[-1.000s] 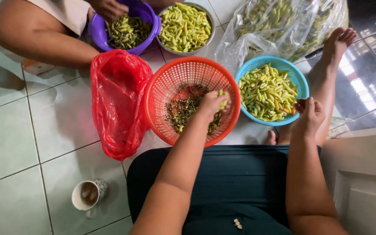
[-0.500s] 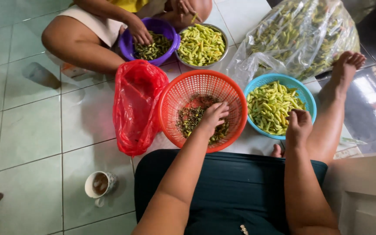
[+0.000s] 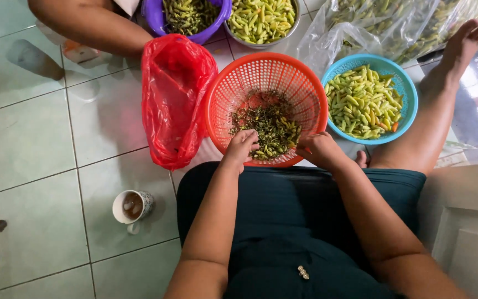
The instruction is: A person is sitting on the floor sorting green chilies by removing their stems and placing them into a red plastic basket.
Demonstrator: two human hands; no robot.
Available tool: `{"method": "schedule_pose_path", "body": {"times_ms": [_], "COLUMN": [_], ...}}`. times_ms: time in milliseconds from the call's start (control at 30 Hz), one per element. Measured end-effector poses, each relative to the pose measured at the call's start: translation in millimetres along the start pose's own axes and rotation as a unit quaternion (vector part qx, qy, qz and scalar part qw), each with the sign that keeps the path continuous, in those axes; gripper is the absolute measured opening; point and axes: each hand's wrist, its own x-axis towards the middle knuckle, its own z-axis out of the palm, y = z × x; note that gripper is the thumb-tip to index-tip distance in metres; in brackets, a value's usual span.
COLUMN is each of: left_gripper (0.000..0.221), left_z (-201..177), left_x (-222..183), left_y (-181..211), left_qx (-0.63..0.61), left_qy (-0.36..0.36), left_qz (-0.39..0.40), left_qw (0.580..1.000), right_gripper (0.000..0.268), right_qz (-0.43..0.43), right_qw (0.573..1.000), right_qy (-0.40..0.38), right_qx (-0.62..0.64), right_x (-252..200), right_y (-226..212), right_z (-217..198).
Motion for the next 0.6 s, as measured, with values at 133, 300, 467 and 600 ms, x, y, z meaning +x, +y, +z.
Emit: {"method": "schedule_pose_path", "body": {"times_ms": [133,300,467,600], "left_gripper": [0.054,0.042,0.038,0.037], "left_z": [6,-7,-14,-7], "left_x": [23,55,74,77], "left_y": [16,11,-2,-2], "left_qx": [0.009,-0.094,-0.116,-0.085], "left_qy": [-0.003,0.078,0.092,0.089], "left_qz": [0.005,0.031,0.0,-0.003], "left_qw": [1.0,0.992,0.989,0.992], "right_gripper": [0.02,0.025,0.018,0.011], "right_qz": [0.025,0.102,0.131,0.141], "right_qw": [0.999,0.992,0.968,0.962], "right_qy": [0.02,-0.03,-0.018,0.004], "right_qx": [0.015,-0.068,-0.213,-0.233], "right_x": [39,127,178,185], "right_y": [12,52,107,120], "right_z": [16,73,159,191]}}
